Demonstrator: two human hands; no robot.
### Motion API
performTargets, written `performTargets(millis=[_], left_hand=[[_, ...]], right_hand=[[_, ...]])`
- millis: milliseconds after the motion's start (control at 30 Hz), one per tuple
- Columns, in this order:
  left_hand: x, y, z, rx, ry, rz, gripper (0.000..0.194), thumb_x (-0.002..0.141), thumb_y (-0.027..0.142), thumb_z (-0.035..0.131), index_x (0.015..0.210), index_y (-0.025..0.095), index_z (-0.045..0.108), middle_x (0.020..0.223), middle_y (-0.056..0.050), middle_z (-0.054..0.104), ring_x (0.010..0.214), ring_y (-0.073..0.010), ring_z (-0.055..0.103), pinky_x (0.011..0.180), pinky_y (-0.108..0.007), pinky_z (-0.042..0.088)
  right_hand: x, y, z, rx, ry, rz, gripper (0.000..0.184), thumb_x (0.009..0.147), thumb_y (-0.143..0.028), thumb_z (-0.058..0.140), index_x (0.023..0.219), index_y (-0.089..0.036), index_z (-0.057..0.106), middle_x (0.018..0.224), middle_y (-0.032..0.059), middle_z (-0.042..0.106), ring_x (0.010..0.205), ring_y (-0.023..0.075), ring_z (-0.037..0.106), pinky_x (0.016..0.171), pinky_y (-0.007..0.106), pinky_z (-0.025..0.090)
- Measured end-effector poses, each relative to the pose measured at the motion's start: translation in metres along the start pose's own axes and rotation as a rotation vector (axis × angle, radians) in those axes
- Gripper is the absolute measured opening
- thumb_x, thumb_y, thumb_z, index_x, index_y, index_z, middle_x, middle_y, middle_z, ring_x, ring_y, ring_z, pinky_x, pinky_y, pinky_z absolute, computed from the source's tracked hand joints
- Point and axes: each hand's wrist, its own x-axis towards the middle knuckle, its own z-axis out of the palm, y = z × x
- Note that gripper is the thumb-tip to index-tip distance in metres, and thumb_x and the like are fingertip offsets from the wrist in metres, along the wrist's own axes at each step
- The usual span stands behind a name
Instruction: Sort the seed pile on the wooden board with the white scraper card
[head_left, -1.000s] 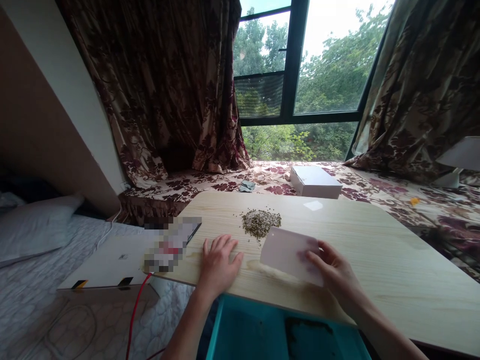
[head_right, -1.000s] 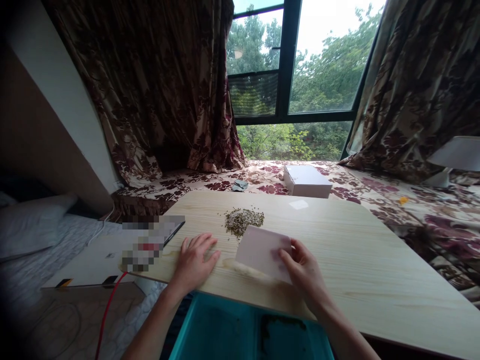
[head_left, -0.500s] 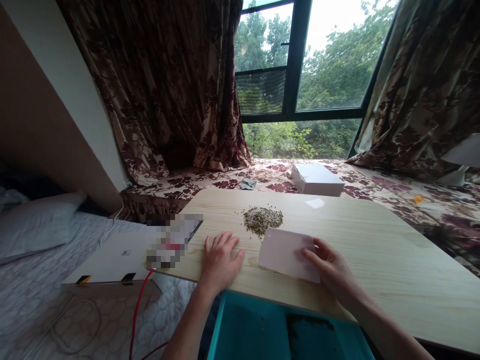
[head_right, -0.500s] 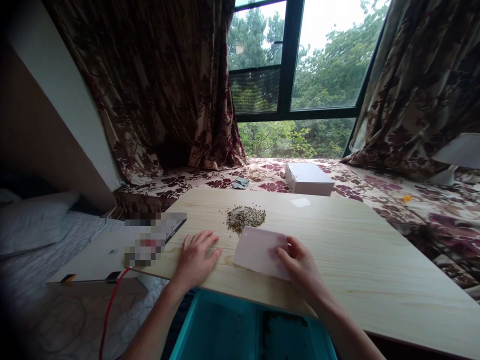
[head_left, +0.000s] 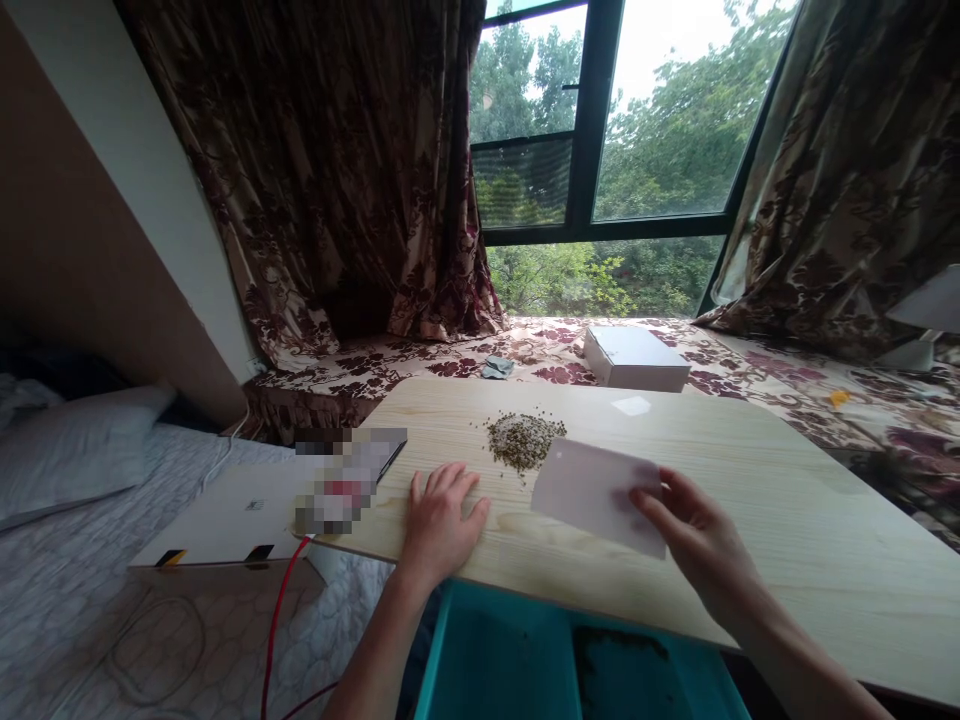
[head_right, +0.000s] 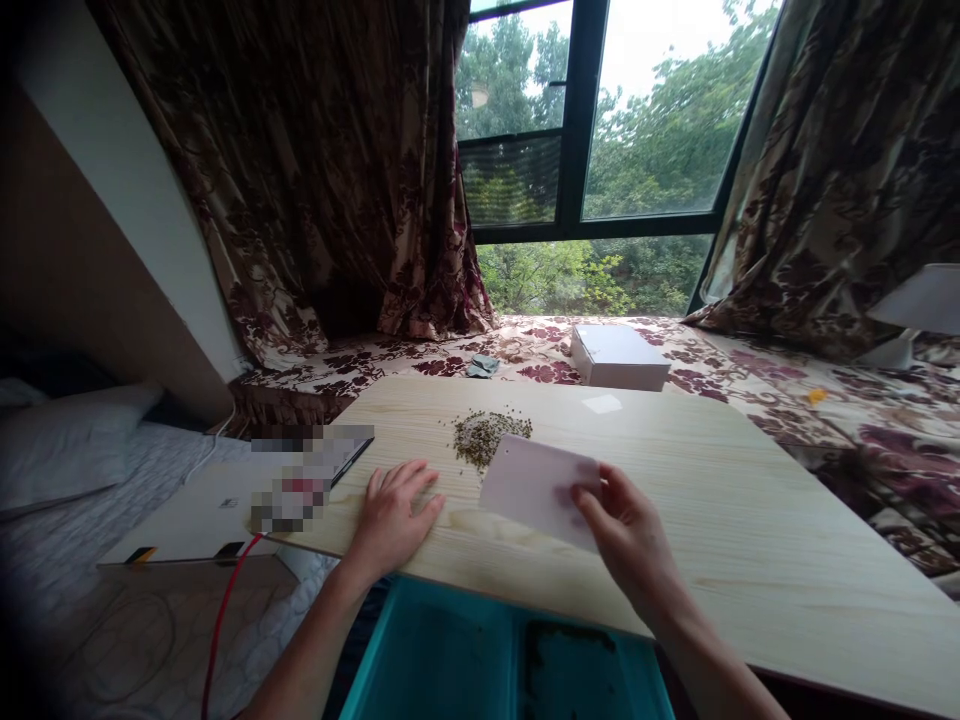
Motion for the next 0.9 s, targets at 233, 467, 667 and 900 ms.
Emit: performTargets(millis=[233,467,667,900], left_hand=[[0.0,-0.001,0.001,-0.003,0.005,0.011,0.024,0.081,0.031,0.053,0.104,0.026,0.061,0.123,-0.004,0.06,0.118,-0.0222,0.049,0.109,-0.052,0.021],[0.0,-0.001,0.002,-0.001,0.014,0.017,0.024,0.082,0.032,0.053,0.103,0.026,0.061,0.122,-0.005,0.06,0.117,-0.0229,0.05,0.109,-0.051,0.021],[0.0,-0.002,0.002,-0.004,0.011,0.014,0.024,0.081,0.031,0.052,0.104,0.027,0.061,0.122,-0.004,0.06,0.118,-0.0227,0.049,0.108,-0.053,0.021],[0.0,-0.002,0.002,0.002,0.015,0.012,0.024,0.081,0.032,0.052,0.104,0.027,0.061,0.122,-0.004,0.06,0.117,-0.0229,0.05,0.109,-0.053,0.021]], right_hand=[[0.028,0.007,-0.005,-0.031,0.08,0.04,0.032,0.063,-0.032,0.068,0.091,-0.018,0.06,0.076,0.0073,0.073,0.075,0.0222,0.069,0.058,0.027,0.054],[0.03,0.015,0.005,-0.031,0.073,0.041,0.029,0.065,-0.03,0.066,0.091,-0.019,0.06,0.077,0.006,0.073,0.067,0.0188,0.068,0.055,0.026,0.054],[0.029,0.017,0.015,-0.004,0.021,0.052,0.029,0.065,-0.031,0.066,0.091,-0.019,0.061,0.076,0.006,0.073,0.067,0.019,0.068,0.052,0.024,0.052],[0.034,0.018,0.023,-0.033,0.019,0.044,0.028,0.066,-0.03,0.063,0.092,-0.018,0.06,0.076,0.0052,0.072,0.068,0.0185,0.067,0.054,0.024,0.051]])
